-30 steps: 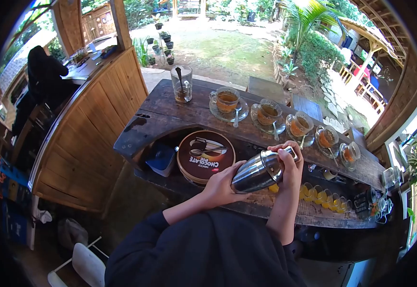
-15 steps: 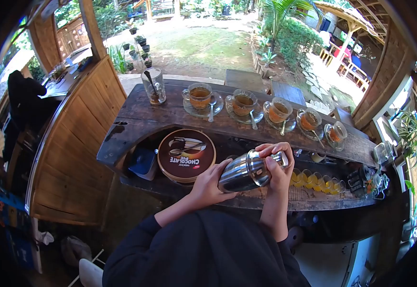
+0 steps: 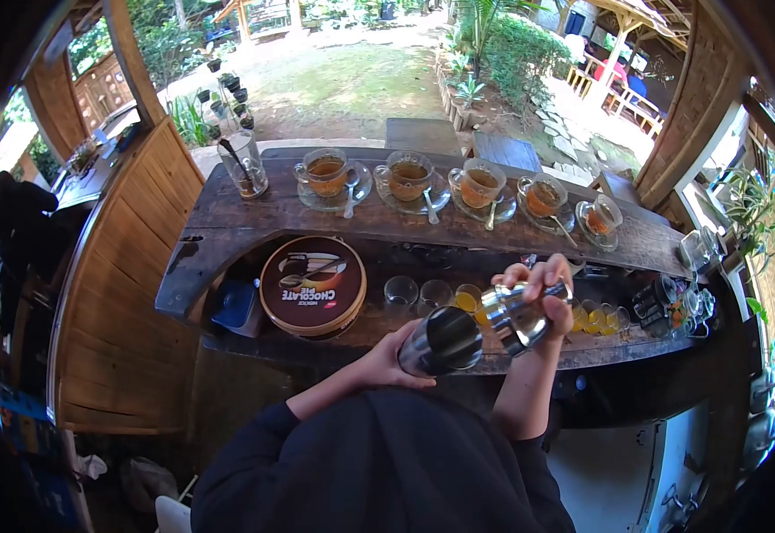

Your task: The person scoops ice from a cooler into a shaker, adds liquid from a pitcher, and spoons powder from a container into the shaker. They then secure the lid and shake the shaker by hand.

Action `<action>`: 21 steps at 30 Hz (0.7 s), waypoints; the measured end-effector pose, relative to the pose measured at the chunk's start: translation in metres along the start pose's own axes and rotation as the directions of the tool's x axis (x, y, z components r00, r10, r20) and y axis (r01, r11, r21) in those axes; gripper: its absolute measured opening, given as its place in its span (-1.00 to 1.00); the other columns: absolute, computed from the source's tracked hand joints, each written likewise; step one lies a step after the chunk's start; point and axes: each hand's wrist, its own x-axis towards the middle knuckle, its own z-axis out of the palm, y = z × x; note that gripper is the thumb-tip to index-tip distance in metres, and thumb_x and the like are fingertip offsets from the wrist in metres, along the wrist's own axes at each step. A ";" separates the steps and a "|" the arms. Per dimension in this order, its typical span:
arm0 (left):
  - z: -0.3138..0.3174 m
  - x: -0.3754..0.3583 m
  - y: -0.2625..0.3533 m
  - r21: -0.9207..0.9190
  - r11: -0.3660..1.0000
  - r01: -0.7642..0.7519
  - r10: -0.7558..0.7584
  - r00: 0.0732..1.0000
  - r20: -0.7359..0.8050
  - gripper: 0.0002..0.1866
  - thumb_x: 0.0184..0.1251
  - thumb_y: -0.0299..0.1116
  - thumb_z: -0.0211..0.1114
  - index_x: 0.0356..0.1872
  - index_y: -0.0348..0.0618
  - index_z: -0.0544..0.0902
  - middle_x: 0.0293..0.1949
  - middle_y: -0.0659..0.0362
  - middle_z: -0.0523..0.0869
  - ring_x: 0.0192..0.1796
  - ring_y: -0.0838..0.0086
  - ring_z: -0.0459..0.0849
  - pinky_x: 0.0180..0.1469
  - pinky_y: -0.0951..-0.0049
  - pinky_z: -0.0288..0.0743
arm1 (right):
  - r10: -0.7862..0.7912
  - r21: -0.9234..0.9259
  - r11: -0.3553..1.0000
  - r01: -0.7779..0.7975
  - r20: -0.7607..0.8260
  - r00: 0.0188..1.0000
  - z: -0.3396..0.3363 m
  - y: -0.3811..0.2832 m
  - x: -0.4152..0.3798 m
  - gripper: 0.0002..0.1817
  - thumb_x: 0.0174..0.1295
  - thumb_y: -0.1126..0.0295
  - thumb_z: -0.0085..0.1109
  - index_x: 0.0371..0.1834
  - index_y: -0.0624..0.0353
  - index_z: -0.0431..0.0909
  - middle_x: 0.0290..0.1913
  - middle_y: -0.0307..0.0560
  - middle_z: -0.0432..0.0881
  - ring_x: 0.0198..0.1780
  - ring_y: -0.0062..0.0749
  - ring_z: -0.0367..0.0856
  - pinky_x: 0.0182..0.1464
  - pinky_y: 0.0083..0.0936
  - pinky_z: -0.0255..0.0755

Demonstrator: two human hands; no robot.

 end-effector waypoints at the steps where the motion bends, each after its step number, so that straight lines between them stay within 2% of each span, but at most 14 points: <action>1: 0.001 0.001 -0.011 -0.002 1.000 0.000 0.000 1.000 0.005 -0.07 -0.18 -0.27 0.57 0.27 -0.25 0.24 0.14 0.08 0.45 0.23 0.40 0.38 0.29 0.35 0.20 | -0.009 0.013 1.000 0.009 0.022 1.000 -0.009 -0.011 -0.004 -0.69 -0.02 0.36 0.24 -0.29 0.10 0.30 -0.42 -0.09 0.56 -0.13 -0.06 0.55 0.05 -0.06 0.43; 2: -0.001 0.002 -0.025 0.260 0.961 -0.092 0.113 0.991 -0.067 -0.06 -0.21 -0.26 0.57 0.27 -0.20 0.26 0.14 0.06 0.42 0.24 0.33 0.36 0.30 0.31 0.18 | -0.038 0.028 0.999 0.038 0.015 0.999 -0.015 -0.019 -0.009 -0.70 -0.01 0.38 0.21 -0.27 0.09 0.29 -0.43 -0.10 0.55 -0.12 -0.07 0.54 0.07 -0.04 0.41; 3: -0.002 0.003 -0.037 0.509 0.847 -0.154 0.240 0.965 -0.107 -0.06 -0.24 -0.24 0.57 0.27 -0.15 0.28 0.14 0.04 0.39 0.25 0.25 0.33 0.30 0.27 0.15 | -0.053 0.044 0.998 0.052 0.006 0.999 -0.019 -0.026 -0.014 -0.69 -0.01 0.38 0.21 -0.26 0.09 0.28 -0.44 -0.11 0.54 -0.12 -0.06 0.53 0.08 -0.02 0.39; 4: -0.003 0.004 -0.046 0.505 0.850 -0.153 0.238 0.966 -0.106 -0.06 -0.24 -0.24 0.57 0.27 -0.15 0.28 0.14 0.04 0.39 0.25 0.25 0.33 0.30 0.27 0.15 | -0.065 0.061 0.996 0.065 -0.003 0.998 -0.023 -0.033 -0.021 -0.69 -0.01 0.38 0.20 -0.26 0.08 0.27 -0.45 -0.12 0.54 -0.12 -0.06 0.53 0.09 -0.01 0.38; 6: -0.002 0.005 -0.061 0.551 0.825 -0.126 0.217 0.971 -0.103 -0.05 -0.31 -0.23 0.56 0.27 -0.07 0.30 0.14 0.02 0.36 0.24 0.13 0.29 0.29 0.20 0.12 | -0.086 0.032 0.996 0.086 -0.006 0.996 -0.032 -0.042 -0.033 -0.69 0.00 0.36 0.20 -0.26 0.07 0.27 -0.43 -0.13 0.54 -0.12 -0.05 0.52 0.09 0.00 0.37; 10: 0.004 0.006 -0.072 0.580 0.809 -0.101 0.226 0.963 -0.148 -0.02 -0.35 -0.20 0.56 0.27 -0.05 0.30 0.16 0.05 0.38 0.25 0.14 0.31 0.27 0.13 0.13 | -0.052 -0.009 0.999 0.052 -0.056 0.997 -0.043 -0.053 -0.049 -0.68 0.00 0.35 0.22 -0.26 0.07 0.27 -0.43 -0.12 0.53 -0.12 -0.04 0.53 0.09 0.01 0.37; 12: 0.004 0.005 -0.068 0.581 0.806 0.115 0.025 0.973 -0.228 -0.02 -0.30 -0.10 0.55 0.28 -0.06 0.27 0.18 0.06 0.40 0.27 0.15 0.31 0.26 0.02 0.10 | -0.055 -0.059 0.997 0.049 -0.111 0.992 -0.044 -0.055 -0.050 -0.67 0.00 0.35 0.23 -0.26 0.08 0.27 -0.43 -0.11 0.54 -0.12 -0.03 0.53 0.09 0.02 0.37; 16: 0.003 0.008 -0.078 0.467 0.872 0.150 0.009 0.947 -0.322 0.01 -0.24 0.00 0.53 0.31 -0.08 0.23 0.21 0.03 0.40 0.30 0.14 0.31 0.27 -0.04 0.06 | -0.020 -0.140 0.990 0.005 -0.105 0.994 -0.041 -0.052 -0.046 -0.65 0.00 0.33 0.28 -0.26 0.09 0.28 -0.44 -0.11 0.54 -0.15 -0.03 0.54 0.08 -0.01 0.37; 18: 0.004 0.008 -0.066 0.557 0.781 0.282 -0.088 0.933 -0.349 0.01 -0.16 -0.07 0.53 0.33 -0.19 0.17 0.25 -0.01 0.39 0.32 0.21 0.35 0.31 0.02 0.09 | 0.002 -0.166 0.986 -0.020 -0.106 0.994 -0.035 -0.045 -0.041 -0.62 -0.01 0.31 0.32 -0.27 0.09 0.28 -0.46 -0.11 0.54 -0.18 -0.04 0.56 0.06 -0.04 0.40; 19: 0.003 0.008 -0.069 0.555 0.776 0.299 -0.082 0.921 -0.380 0.01 -0.16 -0.07 0.53 0.33 -0.19 0.17 0.25 -0.01 0.39 0.32 0.21 0.35 0.31 0.02 0.09 | 0.018 -0.181 0.983 -0.036 -0.098 0.995 -0.031 -0.041 -0.039 -0.61 -0.01 0.31 0.33 -0.27 0.10 0.28 -0.46 -0.11 0.54 -0.18 -0.04 0.56 0.06 -0.04 0.40; 21: 0.002 0.005 -0.080 0.508 0.828 0.238 -0.043 0.930 -0.366 0.13 -0.19 0.08 0.49 0.39 -0.12 0.04 0.29 -0.02 0.32 0.35 0.10 0.26 0.27 -0.12 0.07 | 0.051 -0.208 0.976 -0.066 -0.075 0.996 -0.024 -0.029 -0.035 -0.59 -0.02 0.29 0.37 -0.27 0.10 0.29 -0.45 -0.11 0.55 -0.19 -0.04 0.57 0.04 -0.05 0.40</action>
